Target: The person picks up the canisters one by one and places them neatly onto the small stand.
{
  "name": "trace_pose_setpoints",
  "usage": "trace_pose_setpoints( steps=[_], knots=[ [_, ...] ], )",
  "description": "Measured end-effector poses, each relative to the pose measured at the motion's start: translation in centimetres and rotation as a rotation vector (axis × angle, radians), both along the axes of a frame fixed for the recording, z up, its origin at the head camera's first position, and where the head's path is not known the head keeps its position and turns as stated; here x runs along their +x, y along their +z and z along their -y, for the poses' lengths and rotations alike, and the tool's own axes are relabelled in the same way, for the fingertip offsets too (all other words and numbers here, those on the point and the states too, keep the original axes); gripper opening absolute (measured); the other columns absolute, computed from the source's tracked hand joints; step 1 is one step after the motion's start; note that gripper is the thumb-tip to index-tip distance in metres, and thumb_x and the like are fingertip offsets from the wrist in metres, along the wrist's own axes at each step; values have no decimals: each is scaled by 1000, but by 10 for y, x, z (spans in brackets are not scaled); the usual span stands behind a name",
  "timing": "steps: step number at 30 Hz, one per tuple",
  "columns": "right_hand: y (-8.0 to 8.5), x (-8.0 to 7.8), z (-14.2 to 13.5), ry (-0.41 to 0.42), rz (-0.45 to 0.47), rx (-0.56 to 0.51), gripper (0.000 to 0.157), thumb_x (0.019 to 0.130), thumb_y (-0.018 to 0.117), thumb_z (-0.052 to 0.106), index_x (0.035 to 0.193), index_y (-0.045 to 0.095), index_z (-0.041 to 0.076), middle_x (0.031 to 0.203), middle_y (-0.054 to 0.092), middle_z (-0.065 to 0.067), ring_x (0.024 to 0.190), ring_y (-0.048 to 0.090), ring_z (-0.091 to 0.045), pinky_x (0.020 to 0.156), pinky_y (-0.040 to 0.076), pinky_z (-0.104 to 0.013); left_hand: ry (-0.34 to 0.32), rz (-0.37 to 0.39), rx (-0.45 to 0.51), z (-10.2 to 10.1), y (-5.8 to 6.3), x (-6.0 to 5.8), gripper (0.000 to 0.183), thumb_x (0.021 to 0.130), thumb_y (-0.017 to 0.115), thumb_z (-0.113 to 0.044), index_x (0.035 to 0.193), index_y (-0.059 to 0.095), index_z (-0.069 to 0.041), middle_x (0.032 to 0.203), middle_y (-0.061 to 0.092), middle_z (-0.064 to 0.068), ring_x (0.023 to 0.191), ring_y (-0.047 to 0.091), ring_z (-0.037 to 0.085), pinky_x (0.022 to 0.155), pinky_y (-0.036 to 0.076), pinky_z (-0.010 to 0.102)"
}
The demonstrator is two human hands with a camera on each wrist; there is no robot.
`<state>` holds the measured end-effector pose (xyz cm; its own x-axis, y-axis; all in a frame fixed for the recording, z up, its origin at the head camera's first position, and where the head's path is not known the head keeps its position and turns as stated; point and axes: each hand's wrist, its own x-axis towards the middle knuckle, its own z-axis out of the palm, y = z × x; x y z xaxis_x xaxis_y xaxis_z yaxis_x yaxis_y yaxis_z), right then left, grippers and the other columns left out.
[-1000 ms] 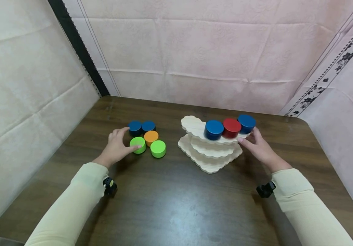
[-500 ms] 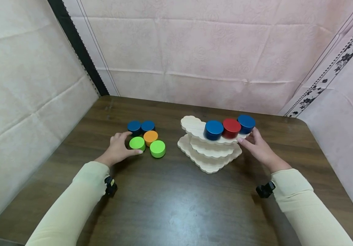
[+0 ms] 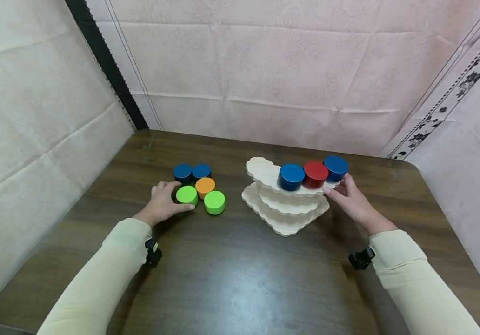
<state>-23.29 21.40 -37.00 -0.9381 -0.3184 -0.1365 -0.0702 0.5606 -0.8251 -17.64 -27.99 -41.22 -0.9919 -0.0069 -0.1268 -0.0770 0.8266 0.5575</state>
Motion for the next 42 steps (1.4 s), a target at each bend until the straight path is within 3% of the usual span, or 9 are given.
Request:
trace_pose_setpoints(
  steps=[20, 31, 42],
  knots=[
    [2, 1, 1, 1, 7, -2, 89, 97, 50, 46, 154, -10, 15, 156, 11, -28, 139, 21, -51, 101, 25, -71, -2, -14, 40, 1, 3, -1, 76, 82, 75, -39, 140, 42, -2, 142, 34, 26, 118, 28, 40, 95, 36, 57],
    [0, -1, 0, 1, 19, 14, 89, 97, 49, 47, 154, -12, 16, 157, 9, -27, 139, 20, -51, 101, 25, -71, 28, -73, 76, -3, 19, -6, 74, 83, 75, -30, 139, 39, 2, 141, 41, 25, 122, 32, 41, 100, 34, 57],
    [-1, -1, -1, -1, 27, 12, 89, 97, 49, 47, 154, -12, 16, 157, 8, -27, 140, 19, -50, 102, 25, -71, -1, -183, 163, -20, 40, -7, 68, 81, 76, -25, 133, 43, 4, 132, 40, 24, 122, 32, 39, 99, 32, 58]
  ],
)
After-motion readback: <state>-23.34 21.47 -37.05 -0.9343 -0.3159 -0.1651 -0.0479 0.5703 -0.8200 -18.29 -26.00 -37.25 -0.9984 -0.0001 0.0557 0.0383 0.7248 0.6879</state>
